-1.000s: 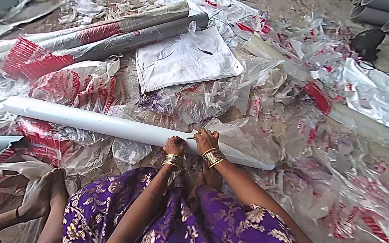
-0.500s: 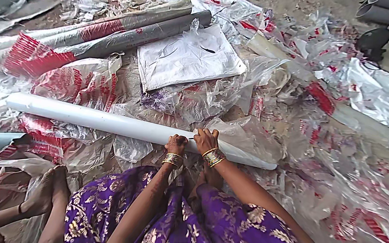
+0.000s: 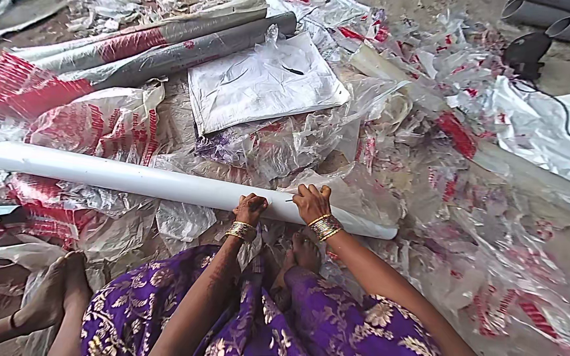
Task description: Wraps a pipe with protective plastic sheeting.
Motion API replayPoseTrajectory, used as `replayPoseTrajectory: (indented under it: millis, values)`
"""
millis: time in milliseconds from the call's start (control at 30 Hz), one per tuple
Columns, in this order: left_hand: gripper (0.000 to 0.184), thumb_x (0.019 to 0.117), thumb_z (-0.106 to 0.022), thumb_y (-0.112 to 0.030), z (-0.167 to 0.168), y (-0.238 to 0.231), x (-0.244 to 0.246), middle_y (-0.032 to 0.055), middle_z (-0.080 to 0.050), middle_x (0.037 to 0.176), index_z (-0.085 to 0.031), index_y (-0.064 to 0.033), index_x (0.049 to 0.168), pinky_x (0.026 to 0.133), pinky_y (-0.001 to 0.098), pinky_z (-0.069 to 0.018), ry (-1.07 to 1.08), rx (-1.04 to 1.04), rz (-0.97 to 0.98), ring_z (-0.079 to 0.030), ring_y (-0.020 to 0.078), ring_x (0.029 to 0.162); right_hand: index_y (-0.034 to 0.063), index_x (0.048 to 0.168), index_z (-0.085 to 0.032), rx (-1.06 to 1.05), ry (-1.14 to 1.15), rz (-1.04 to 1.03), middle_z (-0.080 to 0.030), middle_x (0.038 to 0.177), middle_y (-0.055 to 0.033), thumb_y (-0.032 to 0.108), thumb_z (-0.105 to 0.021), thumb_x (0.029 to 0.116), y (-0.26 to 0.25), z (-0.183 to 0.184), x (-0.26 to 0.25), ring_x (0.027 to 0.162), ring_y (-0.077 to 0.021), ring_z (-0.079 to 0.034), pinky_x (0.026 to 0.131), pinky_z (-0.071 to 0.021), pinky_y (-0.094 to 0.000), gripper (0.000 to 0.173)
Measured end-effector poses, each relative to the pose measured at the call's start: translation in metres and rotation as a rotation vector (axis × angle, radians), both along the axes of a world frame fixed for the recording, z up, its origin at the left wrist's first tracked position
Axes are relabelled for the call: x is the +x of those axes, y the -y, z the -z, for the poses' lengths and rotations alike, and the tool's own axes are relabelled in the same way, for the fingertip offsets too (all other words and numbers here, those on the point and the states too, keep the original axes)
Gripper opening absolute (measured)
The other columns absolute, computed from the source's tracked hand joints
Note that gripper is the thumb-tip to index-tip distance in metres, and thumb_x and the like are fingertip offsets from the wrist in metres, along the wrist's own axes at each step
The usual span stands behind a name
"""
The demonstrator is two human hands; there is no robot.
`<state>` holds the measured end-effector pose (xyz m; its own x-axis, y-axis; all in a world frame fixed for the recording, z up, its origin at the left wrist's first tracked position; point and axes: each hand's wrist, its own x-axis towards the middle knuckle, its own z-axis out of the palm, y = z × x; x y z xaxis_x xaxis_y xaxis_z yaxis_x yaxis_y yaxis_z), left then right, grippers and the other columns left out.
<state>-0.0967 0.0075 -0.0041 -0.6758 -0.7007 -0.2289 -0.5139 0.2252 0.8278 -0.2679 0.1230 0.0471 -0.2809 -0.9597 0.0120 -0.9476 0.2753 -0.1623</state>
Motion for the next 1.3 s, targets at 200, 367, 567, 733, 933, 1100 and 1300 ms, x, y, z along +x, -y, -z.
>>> replayPoseTrajectory:
  millis: [200,367,567,733,933,1100,1300]
  values:
    - [0.023,0.0962,-0.064,-0.017,0.006,-0.003,0.006,0.0176,-0.068,0.107,-0.076,0.0001,0.105,0.099,0.0655,-0.0338,-0.051,-0.028,0.011,-0.055,0.04,0.115,0.0029,0.106,-0.079,0.086,0.123,-0.072,-0.068,0.128,-0.023,0.005,-0.053,0.101,0.035,-0.01,0.028,0.119,-0.0449,-0.062,0.104,-0.0334,-0.0708,0.027]
    - [0.023,0.0951,-0.064,-0.018,0.01,-0.001,0.008,0.0161,-0.068,0.106,-0.077,-0.0007,0.103,0.097,0.0658,-0.0341,-0.085,-0.035,0.028,-0.055,0.0393,0.114,-0.0029,0.109,-0.075,0.23,0.116,-0.096,-0.065,0.134,-0.0232,0.0,-0.048,0.1011,0.03,-0.015,0.027,0.126,-0.0437,-0.059,0.106,-0.0325,-0.0688,0.029]
    - [0.025,0.0937,-0.063,-0.021,0.015,0.006,0.012,0.0148,-0.068,0.103,-0.077,-0.0007,0.101,0.098,0.0658,-0.0333,-0.145,-0.011,0.092,-0.055,0.0381,0.113,-0.0018,0.105,-0.077,0.223,0.06,-0.034,-0.067,0.129,-0.0227,0.001,-0.049,0.0999,0.019,-0.015,0.01,0.118,-0.0438,-0.062,0.102,-0.0342,-0.0688,0.028]
    - [0.024,0.0927,-0.065,-0.02,0.016,0.004,0.015,0.0138,-0.069,0.1,-0.077,0.0003,0.099,0.099,0.0633,-0.0332,-0.189,-0.011,0.091,-0.056,0.0365,0.111,0.0001,0.104,-0.078,0.142,0.109,-0.081,-0.068,0.128,-0.0225,0.001,-0.051,0.0996,0.029,-0.013,0.03,0.12,-0.0444,-0.062,0.102,-0.0348,-0.0696,0.027]
    - [0.026,0.091,-0.065,-0.022,0.019,0.007,0.019,0.0109,-0.067,0.095,-0.077,0.0,0.096,0.1,0.0634,-0.0314,-0.241,0.017,0.126,-0.054,0.0344,0.109,-0.0036,0.102,-0.076,0.182,0.083,-0.07,-0.068,0.126,-0.023,-0.002,-0.051,0.0985,0.015,-0.009,0.015,0.116,-0.0446,-0.063,0.101,-0.0355,-0.0692,0.026]
    - [0.026,0.0917,-0.066,-0.024,0.02,0.012,0.02,0.0102,-0.068,0.097,-0.077,-0.0009,0.097,0.101,0.0628,-0.0304,-0.22,0.034,0.172,-0.053,0.0338,0.111,-0.0019,0.1,-0.077,0.19,0.016,0.019,-0.07,0.12,-0.0213,-0.002,-0.052,0.0973,-0.006,-0.009,-0.008,0.111,-0.0439,-0.064,0.099,-0.0356,-0.0693,0.026]
    - [0.03,0.0915,-0.064,-0.027,0.017,0.008,0.016,0.0129,-0.066,0.124,-0.077,-0.0023,0.104,0.103,0.0684,-0.0259,-0.185,0.028,0.158,-0.048,0.0379,0.126,-0.0023,0.098,-0.078,0.076,0.064,-0.042,-0.07,0.125,-0.0222,-0.003,-0.053,0.0966,0.01,-0.01,0.018,0.113,-0.0444,-0.066,0.099,-0.0381,-0.0693,0.024]
